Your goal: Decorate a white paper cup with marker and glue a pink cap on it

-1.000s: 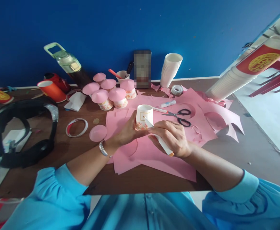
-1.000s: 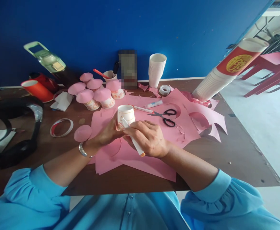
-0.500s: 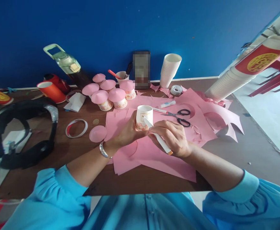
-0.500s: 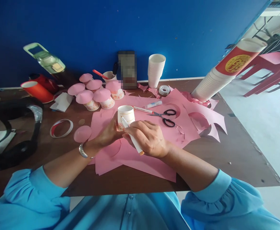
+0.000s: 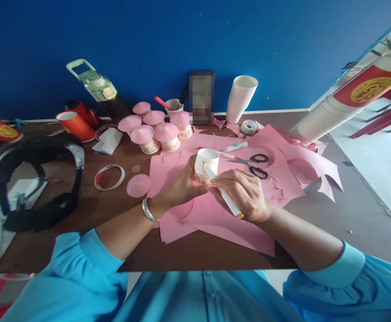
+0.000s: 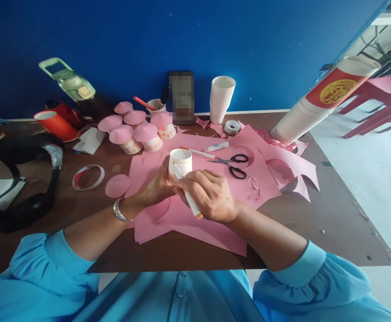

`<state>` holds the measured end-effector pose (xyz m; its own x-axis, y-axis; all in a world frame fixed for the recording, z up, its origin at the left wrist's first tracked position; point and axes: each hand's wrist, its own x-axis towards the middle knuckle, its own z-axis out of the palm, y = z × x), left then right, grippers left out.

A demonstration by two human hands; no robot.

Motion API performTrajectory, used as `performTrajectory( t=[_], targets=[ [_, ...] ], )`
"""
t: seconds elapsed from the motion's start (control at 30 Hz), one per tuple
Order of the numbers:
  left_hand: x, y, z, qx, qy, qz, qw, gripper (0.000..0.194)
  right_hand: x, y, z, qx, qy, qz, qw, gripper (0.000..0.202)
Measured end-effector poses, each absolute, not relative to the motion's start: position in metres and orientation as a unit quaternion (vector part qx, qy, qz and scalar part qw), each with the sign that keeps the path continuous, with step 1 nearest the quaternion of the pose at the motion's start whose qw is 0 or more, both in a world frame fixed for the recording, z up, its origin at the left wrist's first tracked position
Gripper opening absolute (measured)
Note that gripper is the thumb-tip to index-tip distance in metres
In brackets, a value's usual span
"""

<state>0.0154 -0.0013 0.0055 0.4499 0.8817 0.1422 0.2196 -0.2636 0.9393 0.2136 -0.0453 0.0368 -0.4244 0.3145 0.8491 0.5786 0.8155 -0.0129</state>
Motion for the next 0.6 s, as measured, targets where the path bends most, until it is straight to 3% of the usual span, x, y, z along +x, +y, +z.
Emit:
performTrajectory(
  t=[0.27,0.6],
  targets=[
    [0.0141,-0.0017,0.0081,0.742,0.363,0.356,0.438,0.064,0.2137,-0.0453,0.0369,-0.277,-0.831,-0.143,0.460,0.019],
    [0.0106,0.0011,0.0098,0.704,0.365,0.354,0.496,0.061,0.2147,-0.0464,0.0396,-0.278,-0.837,-0.139,0.451,0.023]
  ],
)
